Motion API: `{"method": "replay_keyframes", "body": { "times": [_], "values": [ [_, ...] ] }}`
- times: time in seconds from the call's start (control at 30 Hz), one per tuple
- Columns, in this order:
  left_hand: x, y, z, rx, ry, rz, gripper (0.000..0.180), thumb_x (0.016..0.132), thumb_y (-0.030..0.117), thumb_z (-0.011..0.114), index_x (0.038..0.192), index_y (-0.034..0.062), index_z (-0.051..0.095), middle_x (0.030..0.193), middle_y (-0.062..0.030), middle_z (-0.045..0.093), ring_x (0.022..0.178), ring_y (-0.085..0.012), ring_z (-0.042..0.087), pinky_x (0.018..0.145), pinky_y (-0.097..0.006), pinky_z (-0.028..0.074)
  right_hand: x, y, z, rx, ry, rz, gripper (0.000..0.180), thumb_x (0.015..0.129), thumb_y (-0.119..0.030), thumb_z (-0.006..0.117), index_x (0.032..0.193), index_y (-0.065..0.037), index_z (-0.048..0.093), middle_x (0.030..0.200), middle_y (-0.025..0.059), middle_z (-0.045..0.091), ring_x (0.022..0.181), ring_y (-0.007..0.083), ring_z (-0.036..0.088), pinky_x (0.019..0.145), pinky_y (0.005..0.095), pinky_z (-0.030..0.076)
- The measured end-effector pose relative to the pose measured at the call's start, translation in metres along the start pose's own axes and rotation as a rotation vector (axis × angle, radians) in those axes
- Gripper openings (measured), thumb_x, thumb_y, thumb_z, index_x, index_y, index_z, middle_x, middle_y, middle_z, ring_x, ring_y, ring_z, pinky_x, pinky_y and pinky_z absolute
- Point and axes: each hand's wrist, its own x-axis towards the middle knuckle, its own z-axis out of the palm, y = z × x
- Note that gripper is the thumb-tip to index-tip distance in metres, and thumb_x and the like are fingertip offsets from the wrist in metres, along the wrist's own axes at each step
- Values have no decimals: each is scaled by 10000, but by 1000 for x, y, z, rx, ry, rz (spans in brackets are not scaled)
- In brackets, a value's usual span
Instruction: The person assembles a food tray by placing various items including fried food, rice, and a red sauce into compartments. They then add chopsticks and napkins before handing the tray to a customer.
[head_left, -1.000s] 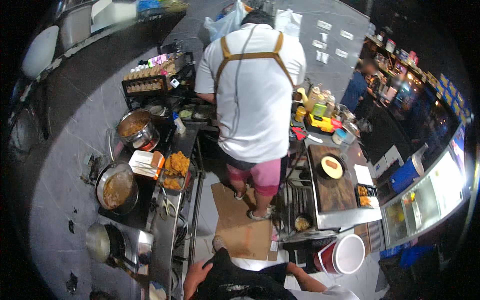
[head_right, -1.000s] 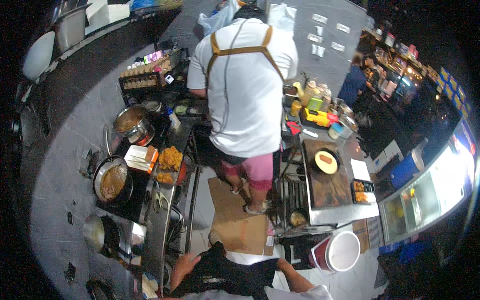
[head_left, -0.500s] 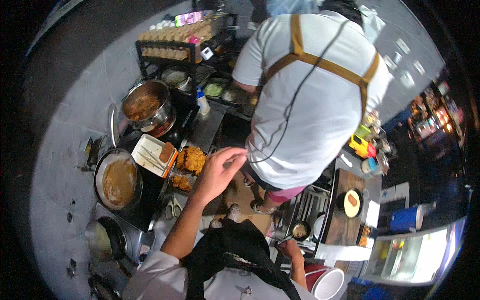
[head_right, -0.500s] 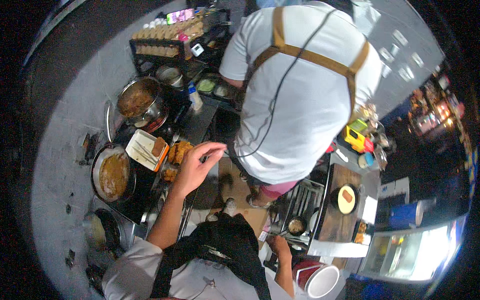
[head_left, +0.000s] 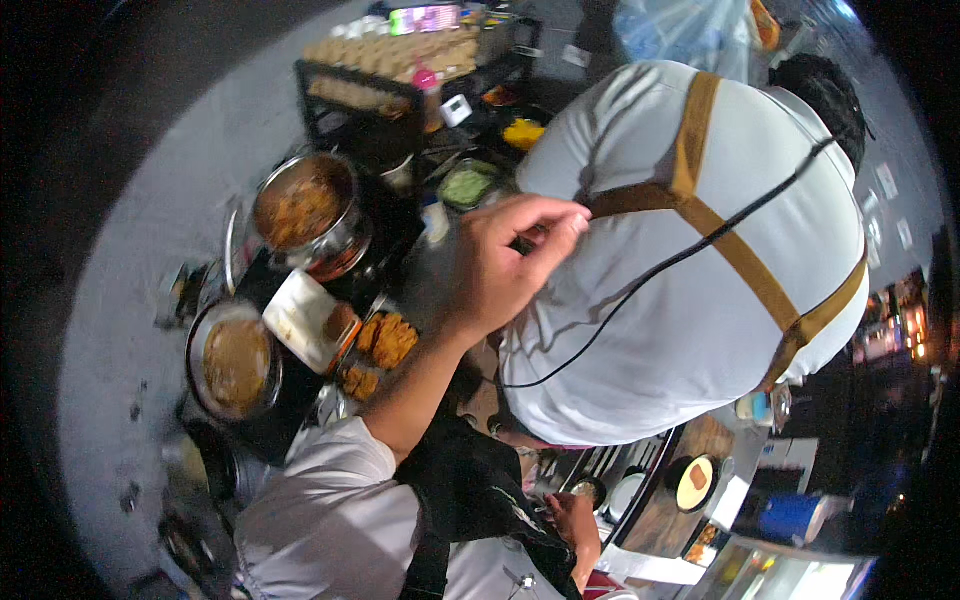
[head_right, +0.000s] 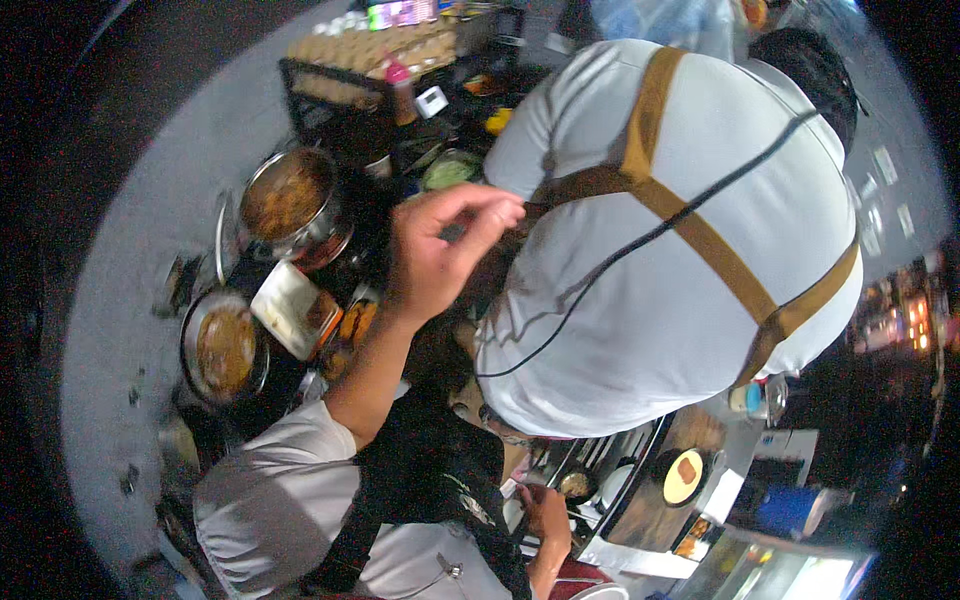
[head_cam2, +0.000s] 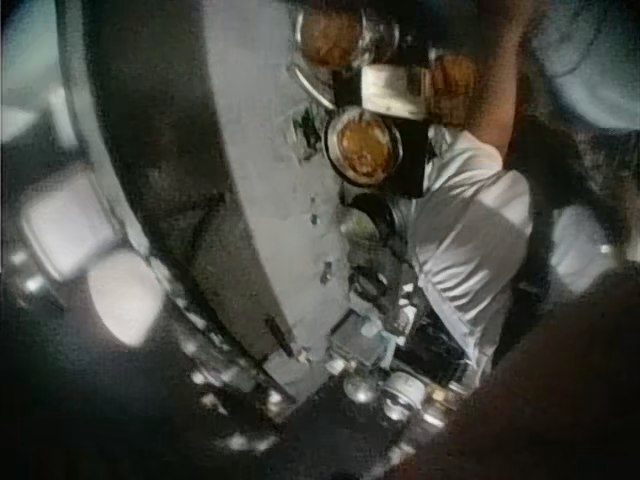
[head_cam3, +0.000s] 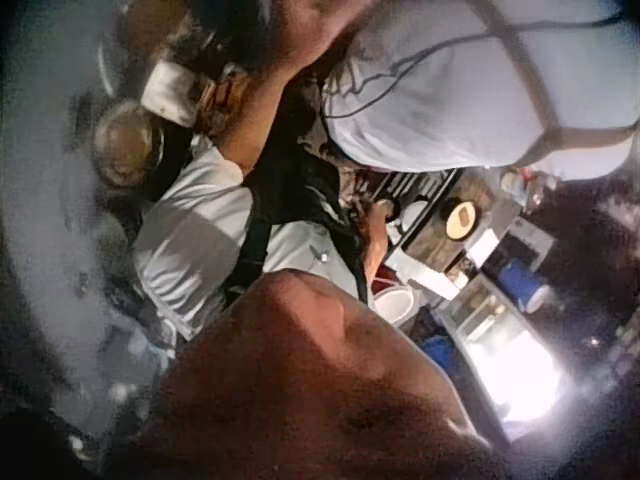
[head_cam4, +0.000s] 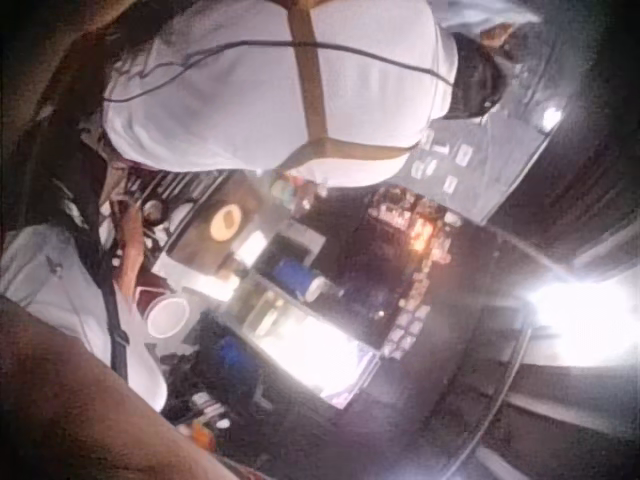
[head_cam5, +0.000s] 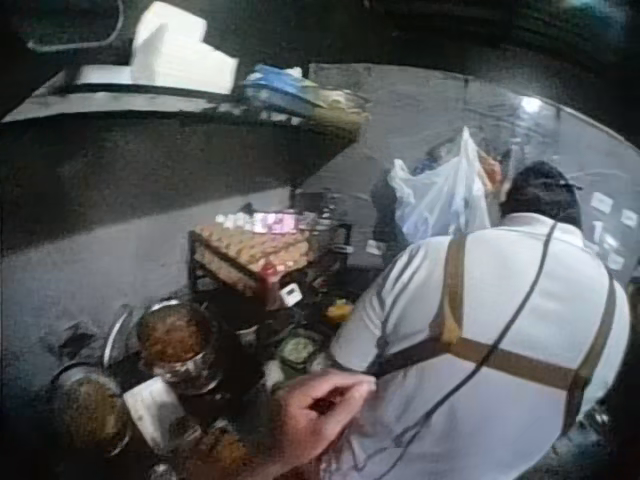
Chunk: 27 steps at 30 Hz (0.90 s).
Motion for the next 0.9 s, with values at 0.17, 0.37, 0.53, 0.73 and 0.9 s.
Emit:
{"method": "replay_keyframes", "body": {
  "times": [0.17,0.37,0.53,0.73,0.9],
  "values": [
    [65,-19,23,-213,65,15,158,979,121,649,1055,-4,709,967,-98,744,843,-142,711,719,-250,547,-12,-15,2,68,48,267,398,963,-389,640,1091,-23,728,835,187,743,677,259,736,665,410,558],
    [188,-46,58,-310,74,119,206,1006,196,594,1078,38,704,1026,-57,735,889,-103,666,679,-225,481,-9,-24,46,445,142,427,419,954,-414,644,1092,-27,727,828,178,742,695,269,733,686,418,562],
    [270,-80,141,-385,-195,129,273,990,246,614,1164,58,708,1084,-55,731,948,-118,667,729,-254,511,3,-28,72,559,201,512,412,955,-402,646,1087,-21,728,830,174,743,702,264,730,695,413,561],
    [301,-145,253,-304,-442,48,281,977,263,638,1154,60,718,1074,-60,737,954,-141,679,739,-288,547,23,-26,93,659,272,534,403,956,-387,647,1082,-13,730,832,170,744,711,258,726,705,407,560],
    [331,-199,340,-169,-501,101,275,909,231,677,1117,59,733,1076,-133,748,944,-226,724,766,-354,572,49,-18,89,706,295,510,396,958,-375,648,1078,-7,732,834,166,744,718,253,723,713,403,560]
  ]
}}
